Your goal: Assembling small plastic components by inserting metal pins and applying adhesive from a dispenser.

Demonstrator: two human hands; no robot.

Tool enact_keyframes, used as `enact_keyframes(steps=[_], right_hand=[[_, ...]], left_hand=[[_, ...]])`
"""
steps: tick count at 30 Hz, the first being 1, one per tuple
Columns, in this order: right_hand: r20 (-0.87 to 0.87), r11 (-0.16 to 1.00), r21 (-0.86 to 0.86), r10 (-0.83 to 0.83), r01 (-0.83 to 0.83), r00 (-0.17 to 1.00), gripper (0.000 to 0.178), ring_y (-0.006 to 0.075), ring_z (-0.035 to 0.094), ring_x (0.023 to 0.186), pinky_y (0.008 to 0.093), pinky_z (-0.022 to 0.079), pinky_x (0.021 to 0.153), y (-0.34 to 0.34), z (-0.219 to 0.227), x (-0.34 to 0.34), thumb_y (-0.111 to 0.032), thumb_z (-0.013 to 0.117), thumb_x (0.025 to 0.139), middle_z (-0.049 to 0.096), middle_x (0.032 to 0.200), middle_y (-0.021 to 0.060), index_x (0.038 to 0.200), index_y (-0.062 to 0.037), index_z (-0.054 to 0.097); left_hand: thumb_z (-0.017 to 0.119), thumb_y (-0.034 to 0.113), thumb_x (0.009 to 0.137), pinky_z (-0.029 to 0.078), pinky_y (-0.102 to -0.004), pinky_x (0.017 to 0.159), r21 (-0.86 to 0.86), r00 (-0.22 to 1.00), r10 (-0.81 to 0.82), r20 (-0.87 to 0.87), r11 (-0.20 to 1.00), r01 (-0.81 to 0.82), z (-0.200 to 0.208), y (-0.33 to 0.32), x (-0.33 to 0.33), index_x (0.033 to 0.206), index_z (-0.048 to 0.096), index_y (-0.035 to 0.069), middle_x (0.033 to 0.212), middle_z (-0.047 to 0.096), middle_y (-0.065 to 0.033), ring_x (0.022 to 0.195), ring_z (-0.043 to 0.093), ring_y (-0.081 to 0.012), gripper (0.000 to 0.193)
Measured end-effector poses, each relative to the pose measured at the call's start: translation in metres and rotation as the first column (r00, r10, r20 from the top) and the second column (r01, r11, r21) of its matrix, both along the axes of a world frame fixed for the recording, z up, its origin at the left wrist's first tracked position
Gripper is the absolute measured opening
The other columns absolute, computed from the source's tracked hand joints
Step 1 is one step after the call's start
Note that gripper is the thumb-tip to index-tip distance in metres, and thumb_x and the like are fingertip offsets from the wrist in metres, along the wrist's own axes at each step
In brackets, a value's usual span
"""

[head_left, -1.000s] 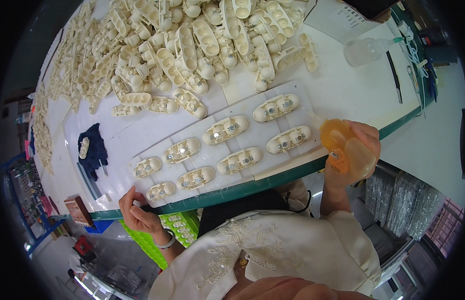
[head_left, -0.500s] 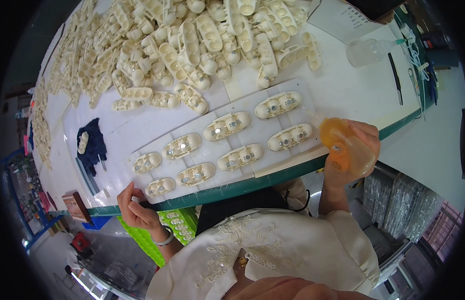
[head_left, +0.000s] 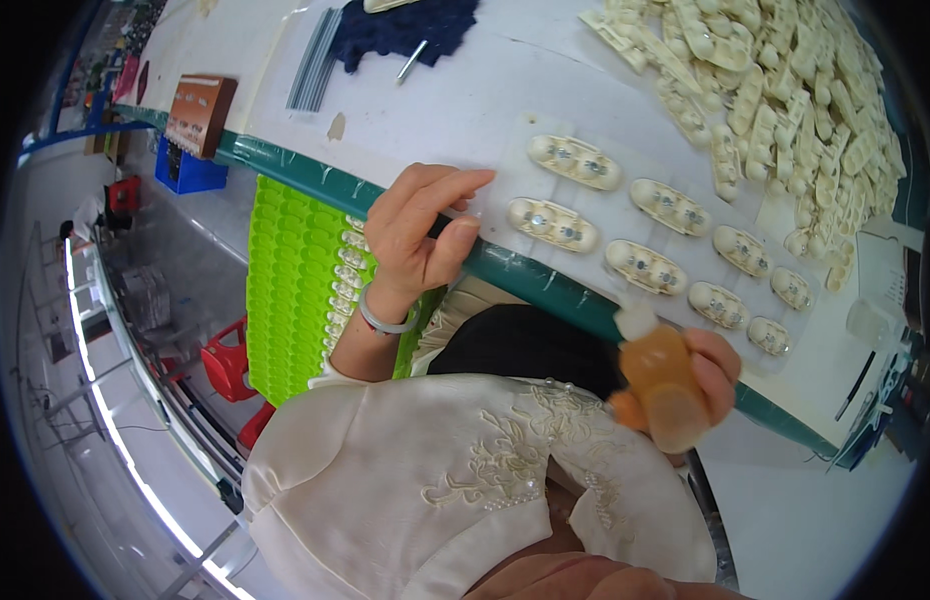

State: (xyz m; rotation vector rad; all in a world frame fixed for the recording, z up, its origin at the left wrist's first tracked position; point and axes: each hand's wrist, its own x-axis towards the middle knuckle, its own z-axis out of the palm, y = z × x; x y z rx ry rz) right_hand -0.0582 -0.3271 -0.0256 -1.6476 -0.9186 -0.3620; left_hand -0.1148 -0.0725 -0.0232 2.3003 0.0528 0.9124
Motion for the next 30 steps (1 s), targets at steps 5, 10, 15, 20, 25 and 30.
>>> enact_keyframes(steps=[5,10,15,20,25,30], right_hand=[[0.024,0.988,-0.139,0.071,-0.067,0.997,0.058,0.0257,0.059,0.091,0.0300,0.052,0.075,0.031,-0.006,-0.002,-0.028,0.080,0.073,0.055,0.107,0.0224,0.112,-0.0002,0.047],[0.062,0.982,-0.188,0.038,-0.026,0.997,0.053,0.0265,0.060,0.092,0.0309,0.053,0.076,0.030,-0.008,-0.002,-0.025,0.080,0.074,0.056,0.105,0.0218,0.109,0.0004,0.049],[0.005,0.978,-0.207,0.022,-0.021,1.000,0.051,0.0261,0.060,0.092,0.0326,0.053,0.078,0.038,-0.005,-0.001,-0.017,0.081,0.071,0.057,0.104,0.0204,0.108,0.0003,0.050],[-0.033,0.973,-0.229,0.027,-0.034,0.999,0.049,0.0262,0.060,0.092,0.0336,0.052,0.079,0.038,-0.002,0.000,-0.015,0.081,0.071,0.058,0.103,0.0199,0.107,0.0000,0.051],[-0.027,0.972,-0.229,0.043,-0.048,0.999,0.046,0.0269,0.061,0.091,0.0337,0.052,0.077,0.038,0.000,0.002,-0.012,0.081,0.070,0.060,0.102,0.0201,0.104,-0.0009,0.053],[0.027,0.958,-0.199,0.215,-0.205,0.976,0.037,0.0247,0.063,0.084,0.0317,0.054,0.067,0.043,0.012,0.016,-0.003,0.078,0.066,0.062,0.106,0.0119,0.100,-0.0057,0.063]], left_hand=[[0.052,0.016,0.087,0.044,-0.0259,0.056,-0.069,0.999,-0.007,0.053,0.998,0.011,-0.004,0.003,-0.006,0.094,0.067,-0.006,0.079,0.061,-0.0128,0.063,0.056,-0.0170,0.027],[0.064,0.006,0.075,0.043,-0.0251,0.048,-0.076,0.984,-0.049,0.170,0.995,0.062,-0.007,0.010,-0.002,0.095,0.069,0.000,0.078,0.063,-0.0097,0.058,0.056,-0.0165,0.021],[0.071,0.008,0.069,0.043,-0.0253,0.047,-0.077,0.978,-0.081,0.192,0.992,0.098,-0.006,0.012,0.000,0.095,0.069,0.002,0.078,0.063,-0.0089,0.059,0.057,-0.0182,0.027],[0.075,0.009,0.064,0.047,-0.0299,0.061,-0.059,0.972,-0.181,0.151,0.980,0.191,0.000,0.012,0.006,0.102,0.066,0.000,0.083,0.063,-0.0098,0.071,0.058,-0.0225,0.040],[0.080,0.009,0.059,0.047,-0.0326,0.074,0.039,0.972,-0.230,0.050,0.973,0.228,-0.001,0.012,0.011,0.106,0.063,-0.001,0.091,0.067,-0.0083,0.083,0.057,-0.0242,0.051],[0.078,0.002,0.058,0.047,-0.0312,0.076,-0.004,0.972,-0.230,-0.047,0.973,0.230,-0.001,0.010,0.010,0.109,0.063,0.000,0.085,0.069,-0.0032,0.085,0.056,-0.0222,0.053]])
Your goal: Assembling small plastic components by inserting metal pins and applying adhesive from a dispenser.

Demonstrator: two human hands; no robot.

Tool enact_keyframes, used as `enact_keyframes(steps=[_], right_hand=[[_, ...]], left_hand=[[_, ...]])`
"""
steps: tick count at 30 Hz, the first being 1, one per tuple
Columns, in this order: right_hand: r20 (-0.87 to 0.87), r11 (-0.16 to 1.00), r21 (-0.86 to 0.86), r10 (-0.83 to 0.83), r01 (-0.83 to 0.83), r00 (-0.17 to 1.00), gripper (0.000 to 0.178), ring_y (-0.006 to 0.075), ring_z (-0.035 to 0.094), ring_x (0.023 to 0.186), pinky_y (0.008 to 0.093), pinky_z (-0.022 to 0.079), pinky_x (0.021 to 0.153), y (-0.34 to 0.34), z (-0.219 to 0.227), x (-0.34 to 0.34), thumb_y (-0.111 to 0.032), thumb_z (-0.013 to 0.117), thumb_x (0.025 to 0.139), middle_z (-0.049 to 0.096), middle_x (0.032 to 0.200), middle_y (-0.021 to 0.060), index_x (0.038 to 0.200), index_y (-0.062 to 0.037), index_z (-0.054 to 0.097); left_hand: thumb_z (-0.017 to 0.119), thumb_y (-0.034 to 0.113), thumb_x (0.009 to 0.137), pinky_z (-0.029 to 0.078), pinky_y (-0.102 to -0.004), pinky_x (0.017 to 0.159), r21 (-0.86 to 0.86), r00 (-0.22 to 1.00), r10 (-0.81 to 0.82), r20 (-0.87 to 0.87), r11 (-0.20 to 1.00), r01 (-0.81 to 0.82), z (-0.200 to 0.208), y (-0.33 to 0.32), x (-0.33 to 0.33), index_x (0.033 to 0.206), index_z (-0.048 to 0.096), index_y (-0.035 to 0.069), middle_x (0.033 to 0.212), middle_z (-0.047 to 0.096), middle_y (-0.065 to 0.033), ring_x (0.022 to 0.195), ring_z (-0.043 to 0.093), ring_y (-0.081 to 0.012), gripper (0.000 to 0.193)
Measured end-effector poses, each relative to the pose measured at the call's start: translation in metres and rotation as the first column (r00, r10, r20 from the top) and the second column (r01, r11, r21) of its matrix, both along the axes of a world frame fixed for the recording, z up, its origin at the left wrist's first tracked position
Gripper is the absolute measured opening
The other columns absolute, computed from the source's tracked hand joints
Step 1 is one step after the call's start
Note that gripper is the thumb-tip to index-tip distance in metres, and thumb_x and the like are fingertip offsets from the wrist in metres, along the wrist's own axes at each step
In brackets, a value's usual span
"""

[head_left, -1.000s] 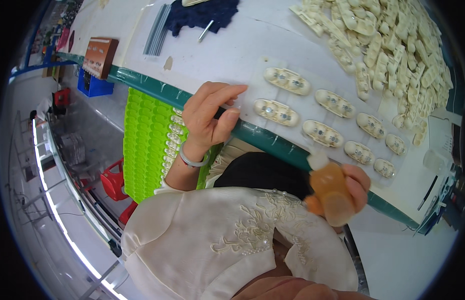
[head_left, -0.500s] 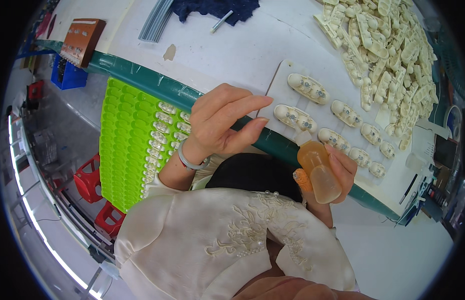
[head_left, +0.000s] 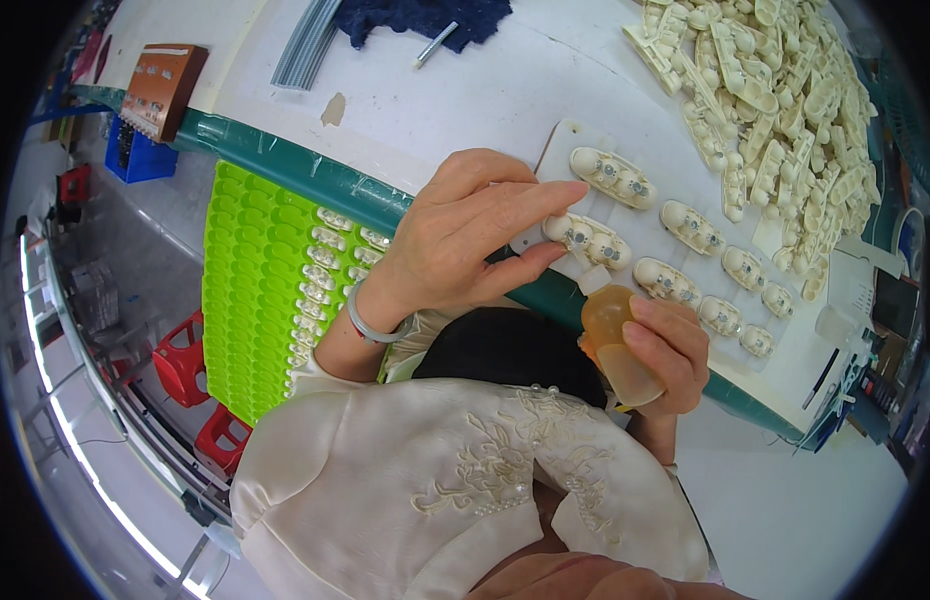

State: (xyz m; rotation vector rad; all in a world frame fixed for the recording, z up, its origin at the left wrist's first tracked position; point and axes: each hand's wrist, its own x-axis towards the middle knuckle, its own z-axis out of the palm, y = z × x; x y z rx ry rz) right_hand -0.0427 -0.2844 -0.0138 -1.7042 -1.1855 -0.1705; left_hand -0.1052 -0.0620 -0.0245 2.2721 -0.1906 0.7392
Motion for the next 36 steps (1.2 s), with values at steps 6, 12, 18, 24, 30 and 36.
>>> enact_keyframes(steps=[6,12,18,24,30,36], right_hand=[[-0.019,0.993,-0.096,0.072,-0.073,0.997,0.037,0.0220,0.059,0.081,0.0294,0.050,0.065,-0.001,0.017,0.012,-0.005,0.077,0.059,0.064,0.108,0.0031,0.095,-0.0112,0.068],[0.027,0.966,-0.201,0.171,-0.162,0.985,0.036,0.0193,0.052,0.080,0.0283,0.047,0.064,-0.002,0.027,0.014,-0.005,0.076,0.058,0.065,0.112,-0.0025,0.092,-0.0167,0.070],[0.014,0.955,-0.229,0.198,-0.190,0.980,0.035,0.0193,0.051,0.081,0.0277,0.047,0.063,-0.005,0.029,0.019,-0.004,0.076,0.059,0.066,0.110,-0.0049,0.091,-0.0178,0.070],[-0.106,0.982,0.189,0.029,-0.008,0.994,0.032,0.0205,0.057,0.077,0.0282,0.050,0.063,-0.013,0.016,0.017,-0.005,0.078,0.065,0.065,0.103,0.0126,0.091,-0.0093,0.061],[-0.170,0.986,0.016,-0.163,0.168,0.972,0.051,0.0213,0.058,0.081,0.0287,0.050,0.070,-0.021,0.006,-0.010,-0.026,0.080,0.073,0.056,0.099,0.0191,0.106,-0.0052,0.048],[-0.097,0.987,0.129,-0.082,0.094,0.992,0.039,0.0245,0.062,0.088,0.0293,0.055,0.074,-0.011,-0.013,-0.010,-0.013,0.071,0.080,0.056,0.104,0.0241,0.109,-0.0011,0.047]], left_hand=[[0.079,0.002,0.058,0.047,-0.0289,0.073,0.008,1.000,0.004,0.007,1.000,-0.005,0.000,0.000,0.001,0.110,0.063,0.000,0.084,0.069,-0.0040,0.085,0.056,-0.0211,0.055],[0.079,0.001,0.059,0.048,-0.0267,0.067,-0.022,1.000,-0.003,0.004,1.000,0.003,0.000,-0.002,0.001,0.111,0.062,-0.001,0.084,0.069,-0.0054,0.085,0.057,-0.0203,0.054],[0.078,0.000,0.059,0.048,-0.0262,0.065,-0.037,1.000,-0.004,0.003,0.999,0.004,0.000,-0.002,0.001,0.110,0.062,-0.002,0.084,0.069,-0.0059,0.085,0.058,-0.0205,0.054],[0.078,0.000,0.059,0.048,-0.0280,0.070,-0.019,1.000,-0.008,-0.005,1.000,0.007,0.004,-0.001,0.003,0.111,0.062,-0.001,0.085,0.069,-0.0065,0.085,0.058,-0.0215,0.054],[0.079,0.002,0.060,0.048,-0.0292,0.073,0.004,1.000,0.006,-0.013,1.000,-0.006,0.003,-0.001,0.000,0.111,0.061,-0.001,0.086,0.069,-0.0071,0.086,0.058,-0.0224,0.055],[0.077,0.004,0.060,0.048,-0.0303,0.072,-0.043,1.000,0.024,-0.005,0.999,-0.024,0.002,-0.004,0.002,0.112,0.064,0.004,0.087,0.067,-0.0020,0.082,0.058,-0.0215,0.053]])
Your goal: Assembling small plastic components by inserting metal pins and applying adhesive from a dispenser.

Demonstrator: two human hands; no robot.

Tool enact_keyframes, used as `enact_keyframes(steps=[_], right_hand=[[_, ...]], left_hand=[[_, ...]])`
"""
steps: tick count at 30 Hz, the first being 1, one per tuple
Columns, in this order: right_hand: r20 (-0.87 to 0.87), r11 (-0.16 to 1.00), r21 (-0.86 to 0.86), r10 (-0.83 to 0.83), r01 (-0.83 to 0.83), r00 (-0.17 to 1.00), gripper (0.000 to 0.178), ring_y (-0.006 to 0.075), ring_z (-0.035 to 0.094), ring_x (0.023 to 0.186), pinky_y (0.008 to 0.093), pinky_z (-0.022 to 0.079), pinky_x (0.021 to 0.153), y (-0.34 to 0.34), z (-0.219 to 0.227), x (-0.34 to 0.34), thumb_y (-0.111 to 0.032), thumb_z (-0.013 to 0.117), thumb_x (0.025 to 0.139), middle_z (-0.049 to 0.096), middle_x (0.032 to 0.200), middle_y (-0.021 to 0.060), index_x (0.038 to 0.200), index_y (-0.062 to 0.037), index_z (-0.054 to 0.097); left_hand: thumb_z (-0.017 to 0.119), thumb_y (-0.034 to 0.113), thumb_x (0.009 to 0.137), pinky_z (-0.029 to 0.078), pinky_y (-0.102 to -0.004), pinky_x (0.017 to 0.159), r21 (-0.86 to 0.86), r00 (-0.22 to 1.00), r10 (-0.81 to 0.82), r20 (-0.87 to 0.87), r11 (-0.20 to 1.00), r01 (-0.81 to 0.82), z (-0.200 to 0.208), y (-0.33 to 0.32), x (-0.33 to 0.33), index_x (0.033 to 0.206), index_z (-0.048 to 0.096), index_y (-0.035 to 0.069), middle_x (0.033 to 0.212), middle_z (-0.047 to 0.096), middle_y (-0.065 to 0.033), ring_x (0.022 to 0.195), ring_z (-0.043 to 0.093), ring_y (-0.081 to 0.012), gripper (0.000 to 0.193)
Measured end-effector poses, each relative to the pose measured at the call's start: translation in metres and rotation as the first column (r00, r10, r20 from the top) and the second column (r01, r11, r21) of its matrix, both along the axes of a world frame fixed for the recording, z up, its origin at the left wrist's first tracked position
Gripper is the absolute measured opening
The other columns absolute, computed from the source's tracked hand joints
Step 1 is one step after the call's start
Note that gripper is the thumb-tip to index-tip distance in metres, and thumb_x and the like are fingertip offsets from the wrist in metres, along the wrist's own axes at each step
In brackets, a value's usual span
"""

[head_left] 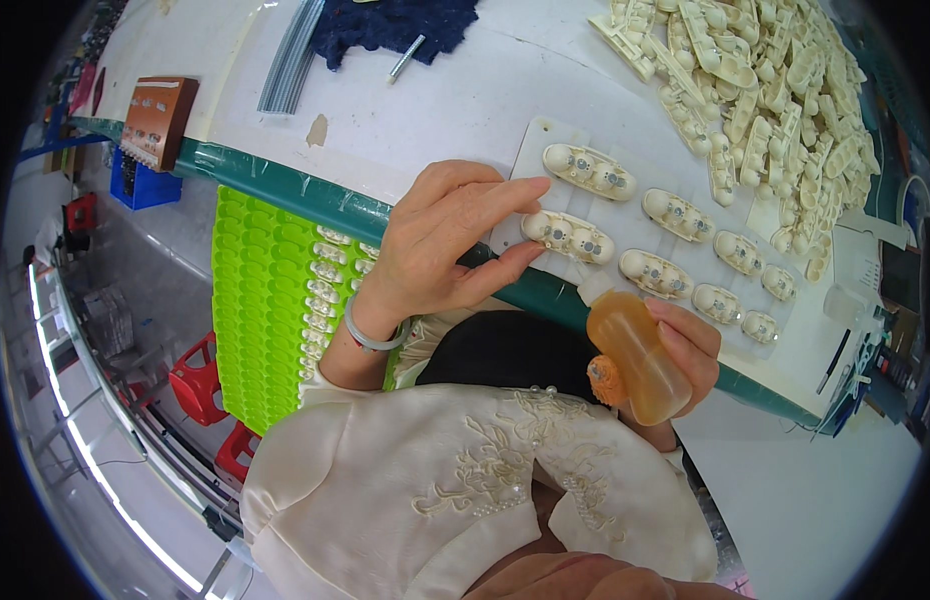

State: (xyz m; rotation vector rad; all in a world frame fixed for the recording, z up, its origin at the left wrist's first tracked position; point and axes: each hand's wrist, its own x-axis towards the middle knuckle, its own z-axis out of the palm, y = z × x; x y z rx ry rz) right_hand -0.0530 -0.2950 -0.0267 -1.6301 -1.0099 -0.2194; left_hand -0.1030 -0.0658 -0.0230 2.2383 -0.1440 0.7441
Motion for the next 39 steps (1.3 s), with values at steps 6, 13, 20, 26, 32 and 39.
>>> enact_keyframes(steps=[6,13,20,26,32,39], right_hand=[[0.035,1.000,-0.008,-0.002,0.003,0.999,0.035,0.0249,0.062,0.089,0.0297,0.054,0.075,0.000,-0.004,0.000,-0.011,0.070,0.082,0.057,0.104,0.0245,0.108,0.0002,0.049],[0.051,0.998,-0.058,-0.024,0.027,0.998,0.037,0.0242,0.061,0.090,0.0296,0.053,0.074,0.005,-0.002,-0.002,-0.014,0.072,0.081,0.058,0.104,0.0237,0.106,-0.0001,0.049],[-0.027,0.994,0.098,0.055,-0.052,0.998,0.035,0.0322,0.063,0.089,0.0377,0.055,0.076,-0.019,-0.013,-0.006,0.000,0.068,0.079,0.054,0.109,0.0267,0.107,0.0051,0.049],[-0.007,0.991,0.038,-0.125,0.125,0.992,0.046,0.0228,0.058,0.092,0.0289,0.051,0.077,-0.021,-0.011,-0.010,-0.021,0.078,0.076,0.056,0.107,0.0217,0.107,-0.0023,0.048],[0.038,0.993,-0.089,-0.069,0.072,0.997,0.048,0.0226,0.058,0.092,0.0293,0.051,0.077,-0.022,-0.010,-0.006,-0.020,0.079,0.075,0.056,0.106,0.0209,0.107,-0.0019,0.048],[0.041,0.992,-0.003,-0.126,0.126,0.991,0.051,0.0226,0.058,0.092,0.0293,0.051,0.077,-0.029,-0.014,-0.008,-0.022,0.080,0.074,0.055,0.106,0.0216,0.106,-0.0012,0.047]], left_hand=[[0.079,0.003,0.059,0.048,-0.0301,0.073,0.031,0.999,-0.034,-0.008,0.999,0.034,0.003,0.003,-0.002,0.111,0.061,-0.001,0.088,0.069,-0.0077,0.086,0.058,-0.0233,0.055],[0.078,0.005,0.060,0.048,-0.0304,0.072,0.034,0.999,-0.038,0.018,0.999,0.038,0.000,0.004,-0.004,0.110,0.061,-0.003,0.088,0.069,-0.0091,0.084,0.059,-0.0245,0.054],[0.071,0.000,0.061,0.049,-0.0322,0.067,-0.014,0.994,0.022,0.106,1.000,-0.021,0.001,0.001,-0.003,0.104,0.064,-0.001,0.086,0.066,-0.0115,0.075,0.062,-0.0258,0.044],[0.067,-0.005,0.060,0.050,-0.0311,0.066,-0.025,0.987,0.052,0.155,0.998,-0.049,-0.003,0.001,-0.004,0.102,0.064,-0.003,0.084,0.066,-0.0138,0.072,0.063,-0.0260,0.042],[0.067,-0.006,0.061,0.050,-0.0306,0.065,-0.015,0.988,0.074,0.139,0.997,-0.072,-0.003,0.000,-0.006,0.100,0.064,-0.003,0.084,0.066,-0.0144,0.072,0.064,-0.0260,0.039],[0.066,-0.006,0.062,0.051,-0.0307,0.065,-0.024,0.990,0.076,0.123,0.997,-0.073,-0.001,-0.001,-0.005,0.099,0.064,-0.003,0.084,0.067,-0.0153,0.073,0.065,-0.0268,0.037]])
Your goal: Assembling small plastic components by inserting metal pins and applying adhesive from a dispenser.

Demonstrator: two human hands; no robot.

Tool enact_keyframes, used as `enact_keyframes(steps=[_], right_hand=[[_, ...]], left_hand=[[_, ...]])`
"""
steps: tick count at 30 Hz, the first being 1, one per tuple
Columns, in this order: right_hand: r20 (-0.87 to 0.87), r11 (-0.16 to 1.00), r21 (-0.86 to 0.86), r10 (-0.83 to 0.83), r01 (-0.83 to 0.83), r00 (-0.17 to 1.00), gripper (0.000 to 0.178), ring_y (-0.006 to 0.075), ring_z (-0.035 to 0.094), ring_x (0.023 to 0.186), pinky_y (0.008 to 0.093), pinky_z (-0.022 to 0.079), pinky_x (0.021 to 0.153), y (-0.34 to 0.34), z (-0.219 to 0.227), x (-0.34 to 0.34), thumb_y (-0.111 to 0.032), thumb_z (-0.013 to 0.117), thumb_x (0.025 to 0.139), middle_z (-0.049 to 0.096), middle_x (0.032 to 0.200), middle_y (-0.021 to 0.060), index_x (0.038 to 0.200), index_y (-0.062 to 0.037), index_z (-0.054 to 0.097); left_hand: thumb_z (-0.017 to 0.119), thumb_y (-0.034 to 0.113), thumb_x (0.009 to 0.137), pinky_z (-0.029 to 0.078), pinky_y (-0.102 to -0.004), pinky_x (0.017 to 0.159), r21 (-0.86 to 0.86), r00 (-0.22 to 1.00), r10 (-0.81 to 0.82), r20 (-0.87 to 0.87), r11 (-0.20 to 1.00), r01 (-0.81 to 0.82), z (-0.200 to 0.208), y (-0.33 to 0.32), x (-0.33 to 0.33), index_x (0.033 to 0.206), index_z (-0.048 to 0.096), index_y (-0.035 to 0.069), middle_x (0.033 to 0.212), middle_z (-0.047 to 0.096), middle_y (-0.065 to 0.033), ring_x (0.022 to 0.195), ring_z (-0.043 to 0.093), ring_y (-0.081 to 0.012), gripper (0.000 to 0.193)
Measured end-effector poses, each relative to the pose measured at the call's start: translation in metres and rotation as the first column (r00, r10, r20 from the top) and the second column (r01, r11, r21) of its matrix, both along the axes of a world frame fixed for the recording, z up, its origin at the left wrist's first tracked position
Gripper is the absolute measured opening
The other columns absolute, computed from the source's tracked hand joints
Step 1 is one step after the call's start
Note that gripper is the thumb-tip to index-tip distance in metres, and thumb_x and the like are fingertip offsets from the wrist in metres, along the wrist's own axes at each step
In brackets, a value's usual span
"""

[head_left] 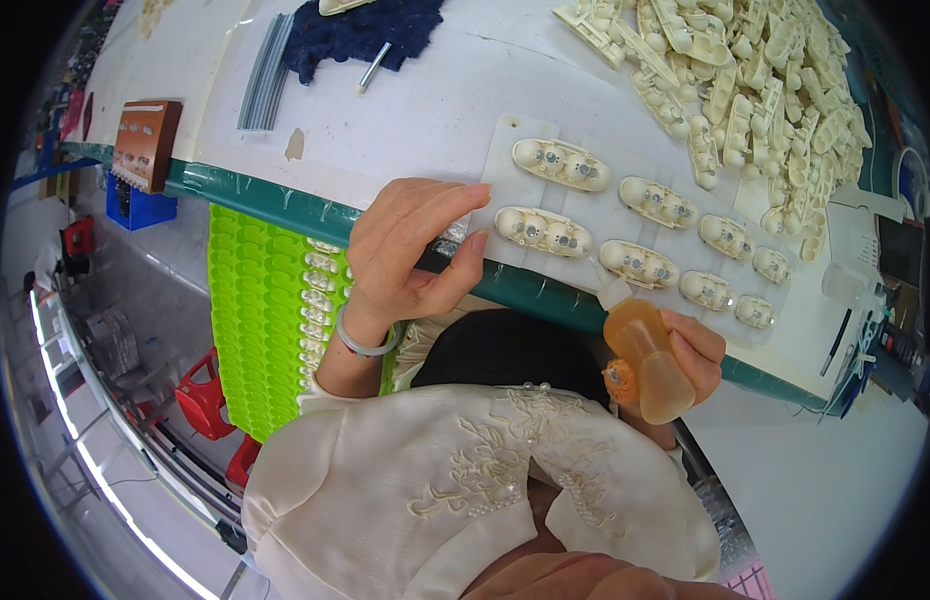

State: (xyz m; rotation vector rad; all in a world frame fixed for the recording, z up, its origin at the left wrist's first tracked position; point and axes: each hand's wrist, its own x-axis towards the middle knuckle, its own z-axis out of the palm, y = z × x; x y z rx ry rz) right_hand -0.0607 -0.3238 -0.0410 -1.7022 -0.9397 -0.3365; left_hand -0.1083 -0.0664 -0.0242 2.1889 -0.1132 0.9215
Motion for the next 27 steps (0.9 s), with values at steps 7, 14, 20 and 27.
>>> enact_keyframes(steps=[7,14,20,27], right_hand=[[-0.005,0.991,-0.075,0.113,-0.113,0.994,0.052,0.0243,0.058,0.090,0.0315,0.050,0.078,0.000,0.000,0.003,-0.026,0.079,0.075,0.054,0.107,0.0231,0.106,-0.0005,0.046],[-0.120,0.968,0.229,0.134,-0.104,0.984,0.038,0.0357,0.062,0.089,0.0444,0.055,0.078,-0.015,0.001,-0.003,-0.001,0.071,0.076,0.050,0.107,0.0230,0.105,0.0041,0.046],[-0.086,0.976,0.199,0.109,-0.090,0.990,0.039,0.0349,0.062,0.088,0.0443,0.056,0.077,-0.026,0.000,0.002,-0.001,0.071,0.077,0.049,0.110,0.0219,0.106,0.0037,0.045],[-0.067,0.982,0.188,0.037,-0.024,0.997,0.038,0.0330,0.062,0.088,0.0429,0.056,0.075,-0.014,0.003,-0.002,-0.001,0.070,0.077,0.049,0.108,0.0234,0.105,0.0043,0.046]], left_hand=[[0.066,-0.006,0.062,0.051,-0.0306,0.065,0.007,1.000,0.004,-0.017,1.000,-0.003,-0.002,0.000,-0.001,0.099,0.064,-0.004,0.084,0.067,-0.0151,0.073,0.065,-0.0270,0.037],[0.065,-0.006,0.062,0.051,-0.0305,0.065,0.001,1.000,0.006,-0.008,1.000,-0.006,-0.001,-0.001,0.000,0.098,0.064,-0.004,0.084,0.067,-0.0144,0.074,0.065,-0.0269,0.036],[0.065,-0.006,0.062,0.051,-0.0302,0.066,0.019,1.000,0.026,-0.013,0.999,-0.026,-0.004,-0.001,-0.001,0.099,0.064,-0.004,0.084,0.067,-0.0132,0.074,0.065,-0.0257,0.037],[0.065,-0.006,0.063,0.051,-0.0292,0.065,0.032,0.999,0.026,-0.019,0.999,-0.026,-0.002,-0.003,0.000,0.100,0.063,-0.004,0.084,0.067,-0.0130,0.072,0.064,-0.0241,0.036]])
